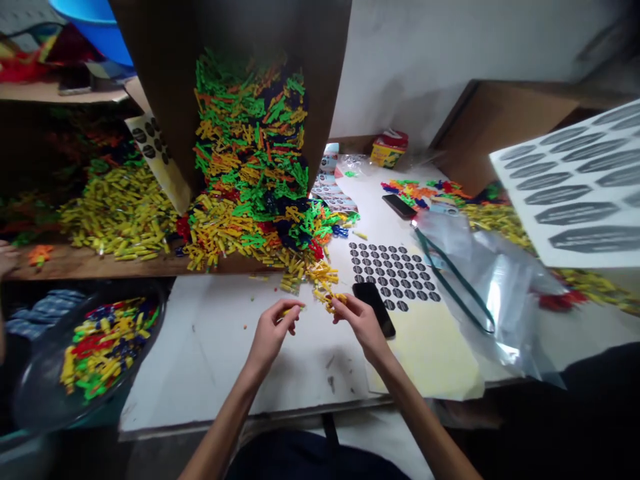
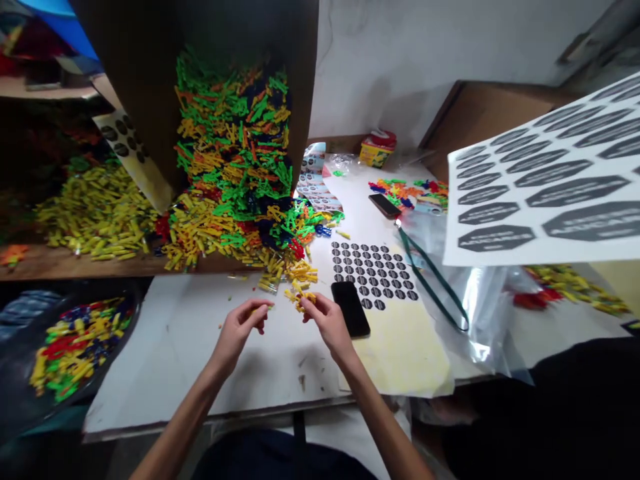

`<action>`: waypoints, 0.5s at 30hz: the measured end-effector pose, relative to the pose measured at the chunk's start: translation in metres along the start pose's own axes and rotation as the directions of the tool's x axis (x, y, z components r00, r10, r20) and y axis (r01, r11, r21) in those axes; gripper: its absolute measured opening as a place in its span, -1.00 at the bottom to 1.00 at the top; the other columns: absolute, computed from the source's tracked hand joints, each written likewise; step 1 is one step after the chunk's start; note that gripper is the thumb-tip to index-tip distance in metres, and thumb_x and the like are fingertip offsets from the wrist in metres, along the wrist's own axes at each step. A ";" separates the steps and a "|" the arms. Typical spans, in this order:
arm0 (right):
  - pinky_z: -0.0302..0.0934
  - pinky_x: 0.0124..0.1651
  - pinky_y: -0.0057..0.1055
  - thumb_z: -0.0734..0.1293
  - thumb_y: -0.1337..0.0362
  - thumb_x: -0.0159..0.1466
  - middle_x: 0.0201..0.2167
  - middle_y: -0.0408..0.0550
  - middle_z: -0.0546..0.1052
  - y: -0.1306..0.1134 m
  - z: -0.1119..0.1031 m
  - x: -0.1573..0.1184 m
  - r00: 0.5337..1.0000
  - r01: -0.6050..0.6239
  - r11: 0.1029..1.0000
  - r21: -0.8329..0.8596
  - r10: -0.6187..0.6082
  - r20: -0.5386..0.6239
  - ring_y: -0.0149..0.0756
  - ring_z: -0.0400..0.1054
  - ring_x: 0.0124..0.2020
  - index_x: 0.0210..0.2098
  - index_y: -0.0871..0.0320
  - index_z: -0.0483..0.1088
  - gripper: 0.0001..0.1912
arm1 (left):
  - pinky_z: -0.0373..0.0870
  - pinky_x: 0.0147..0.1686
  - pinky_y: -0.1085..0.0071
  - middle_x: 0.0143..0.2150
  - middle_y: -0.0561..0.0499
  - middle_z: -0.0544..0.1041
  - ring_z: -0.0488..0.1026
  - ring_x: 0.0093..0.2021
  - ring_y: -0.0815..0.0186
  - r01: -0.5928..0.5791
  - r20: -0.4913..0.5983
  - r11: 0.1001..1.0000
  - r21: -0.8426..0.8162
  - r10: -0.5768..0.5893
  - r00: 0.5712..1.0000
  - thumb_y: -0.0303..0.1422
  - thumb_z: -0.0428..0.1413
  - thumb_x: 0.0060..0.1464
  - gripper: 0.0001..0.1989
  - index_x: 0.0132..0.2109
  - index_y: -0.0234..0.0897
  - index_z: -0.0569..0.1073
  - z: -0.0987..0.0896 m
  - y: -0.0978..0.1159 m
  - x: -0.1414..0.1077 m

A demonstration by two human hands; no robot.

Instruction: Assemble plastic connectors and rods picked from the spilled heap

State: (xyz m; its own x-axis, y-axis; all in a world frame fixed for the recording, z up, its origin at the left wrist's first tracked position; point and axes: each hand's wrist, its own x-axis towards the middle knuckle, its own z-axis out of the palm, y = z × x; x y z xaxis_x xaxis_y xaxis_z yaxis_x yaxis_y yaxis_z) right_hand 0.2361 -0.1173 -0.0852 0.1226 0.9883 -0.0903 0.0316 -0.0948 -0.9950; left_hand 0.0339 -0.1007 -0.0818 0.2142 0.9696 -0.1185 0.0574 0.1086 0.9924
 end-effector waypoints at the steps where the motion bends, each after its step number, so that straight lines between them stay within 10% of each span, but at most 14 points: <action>1: 0.32 -0.33 -0.41 0.41 -0.04 0.20 -0.42 -0.06 0.51 -0.005 0.006 -0.004 1.000 0.027 0.999 -0.041 -0.026 0.013 -0.31 0.36 -0.42 -0.34 0.19 0.52 -0.62 | 0.37 -0.40 0.48 -0.35 0.03 0.47 0.37 -0.41 0.38 -0.015 -0.002 0.999 -0.038 0.015 1.000 -0.17 0.12 0.16 -0.71 -0.13 -0.30 0.54 -0.004 0.009 -0.003; 7: 0.37 -0.21 -0.34 0.36 0.03 0.27 -0.28 -0.02 0.62 -0.029 0.029 -0.024 0.990 0.139 0.977 -0.165 -0.132 0.051 -0.20 0.48 -0.32 -0.20 0.12 0.55 -0.69 | 0.45 -0.28 0.43 -0.18 -0.05 0.58 0.49 -0.25 0.30 -0.076 -0.039 0.997 -0.001 0.076 0.996 -0.20 0.19 0.13 -0.74 -0.12 -0.27 0.54 -0.007 0.033 -0.017; 15: 0.44 -0.17 -0.31 0.37 0.10 0.27 -0.26 -0.04 0.63 -0.032 0.033 -0.031 0.985 0.175 0.962 -0.209 -0.168 0.049 -0.17 0.52 -0.27 -0.19 0.10 0.55 -0.76 | 0.41 -0.18 0.35 -0.22 -0.04 0.54 0.47 -0.22 0.25 -0.281 -0.078 0.792 0.542 0.380 0.922 -0.27 0.19 0.14 -0.86 -0.20 -0.20 0.56 -0.014 0.041 -0.029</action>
State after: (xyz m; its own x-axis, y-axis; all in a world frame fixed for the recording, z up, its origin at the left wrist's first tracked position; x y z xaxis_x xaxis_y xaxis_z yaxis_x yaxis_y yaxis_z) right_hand 0.1984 -0.1407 -0.0522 0.0670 0.9948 0.0763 0.2587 0.0566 -0.9643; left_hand 0.0161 -0.1216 -0.0373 0.1437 0.9520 0.2701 0.5135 -0.3051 0.8020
